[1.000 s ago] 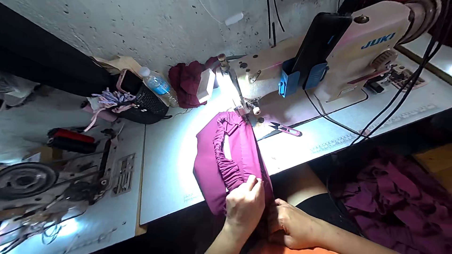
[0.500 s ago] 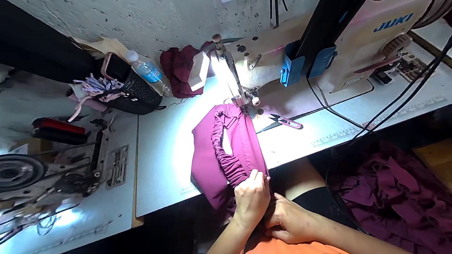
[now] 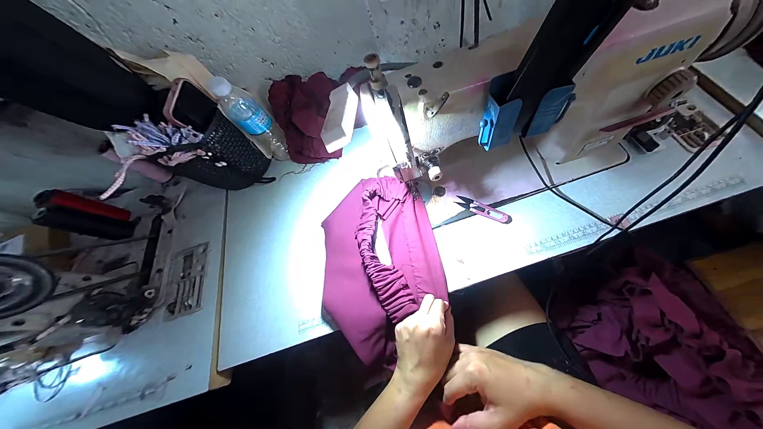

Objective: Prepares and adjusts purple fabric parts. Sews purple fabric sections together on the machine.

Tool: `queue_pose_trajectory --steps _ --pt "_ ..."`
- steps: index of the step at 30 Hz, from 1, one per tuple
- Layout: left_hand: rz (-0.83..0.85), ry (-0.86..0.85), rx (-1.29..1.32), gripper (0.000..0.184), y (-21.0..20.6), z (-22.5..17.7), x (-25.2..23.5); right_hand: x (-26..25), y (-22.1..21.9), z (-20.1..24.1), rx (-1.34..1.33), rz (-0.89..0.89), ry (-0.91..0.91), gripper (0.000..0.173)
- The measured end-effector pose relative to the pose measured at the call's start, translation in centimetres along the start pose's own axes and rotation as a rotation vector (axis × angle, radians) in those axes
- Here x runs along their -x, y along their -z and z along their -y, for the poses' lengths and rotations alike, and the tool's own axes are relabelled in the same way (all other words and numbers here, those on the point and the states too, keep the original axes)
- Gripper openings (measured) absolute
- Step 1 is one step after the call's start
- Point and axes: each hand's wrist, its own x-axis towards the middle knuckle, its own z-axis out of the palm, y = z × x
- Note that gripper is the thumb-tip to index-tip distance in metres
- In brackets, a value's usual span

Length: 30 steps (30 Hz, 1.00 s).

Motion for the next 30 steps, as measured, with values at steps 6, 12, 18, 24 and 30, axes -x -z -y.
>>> queue_pose_trajectory --steps 6,12,18,24,30 --pt "0.049 -0.108 0.041 0.018 0.7 1.0 -0.5 -4.0 10.4 -2.5 0.327 -0.364 -0.149 0.022" --pt "0.021 -0.081 0.102 0.017 1.0 1.3 -0.6 -3.5 8.1 -5.4 0.440 -0.204 -0.033 0.014" --pt "-0.001 -0.031 0.228 0.021 0.6 1.9 0.1 -1.6 4.4 -5.6 0.411 -0.481 0.007 0.017" --pt "0.046 0.032 0.344 0.022 0.4 2.4 0.2 -1.4 3.1 -6.5 0.427 -0.596 0.034 0.018" --pt "0.641 0.119 0.489 0.037 3.8 3.9 -3.1 -0.7 2.6 -6.9 0.410 -0.616 0.044 0.017"
